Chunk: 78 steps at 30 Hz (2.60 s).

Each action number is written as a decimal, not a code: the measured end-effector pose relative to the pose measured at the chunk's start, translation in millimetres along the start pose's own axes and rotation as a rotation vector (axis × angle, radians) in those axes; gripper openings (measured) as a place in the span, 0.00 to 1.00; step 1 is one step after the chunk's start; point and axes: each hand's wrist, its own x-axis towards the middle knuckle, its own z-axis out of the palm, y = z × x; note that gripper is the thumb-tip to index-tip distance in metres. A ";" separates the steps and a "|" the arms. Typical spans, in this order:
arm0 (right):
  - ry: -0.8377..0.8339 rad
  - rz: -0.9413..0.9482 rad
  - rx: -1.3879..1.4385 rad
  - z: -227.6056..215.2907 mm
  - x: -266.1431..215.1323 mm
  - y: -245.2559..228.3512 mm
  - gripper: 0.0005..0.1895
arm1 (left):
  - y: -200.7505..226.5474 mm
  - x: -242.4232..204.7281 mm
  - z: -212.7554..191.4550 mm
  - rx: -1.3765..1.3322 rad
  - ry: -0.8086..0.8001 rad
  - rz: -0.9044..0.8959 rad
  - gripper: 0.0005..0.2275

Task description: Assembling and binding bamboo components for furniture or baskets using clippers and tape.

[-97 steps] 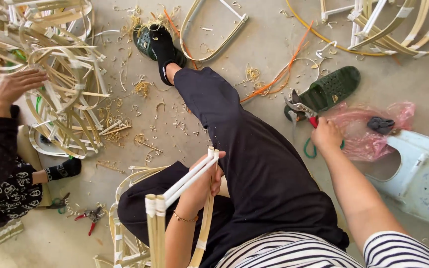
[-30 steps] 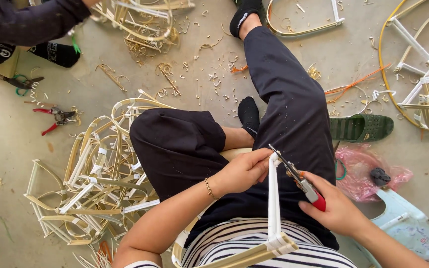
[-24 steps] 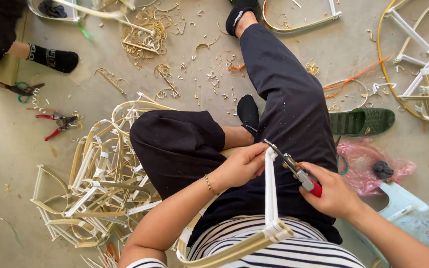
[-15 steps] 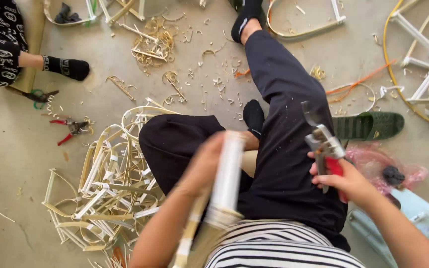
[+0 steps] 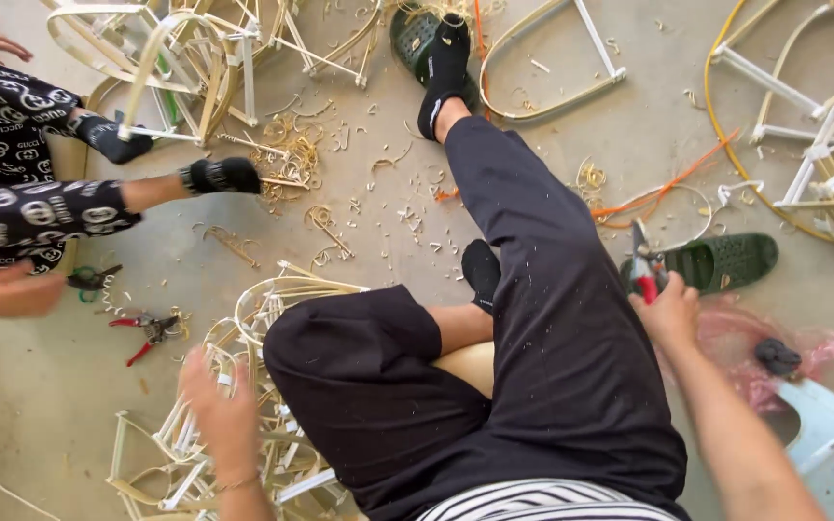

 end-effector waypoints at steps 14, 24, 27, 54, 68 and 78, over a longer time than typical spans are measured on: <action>-0.259 -0.455 0.235 17.6 180.1 -205.3 0.42 | 117.5 17.2 63.6 0.188 -0.228 0.121 0.20; -0.336 -0.614 -0.288 35.3 257.1 -290.6 0.23 | 117.1 27.3 76.8 0.159 -0.254 0.054 0.16; -0.190 -0.691 0.057 15.7 236.0 -275.8 0.16 | 122.0 30.4 77.8 0.144 -0.236 0.046 0.16; -0.702 -0.729 1.061 -202.8 -217.9 -213.8 0.20 | 207.1 -34.1 37.9 -1.141 -0.468 -0.033 0.13; -0.574 -0.888 0.675 -230.9 -276.1 -211.9 0.18 | 196.9 -58.7 23.8 -1.478 -0.721 -0.071 0.14; -0.628 -0.927 0.713 -231.0 -280.8 -217.3 0.20 | 195.4 -62.4 25.5 -1.490 -0.812 -0.083 0.15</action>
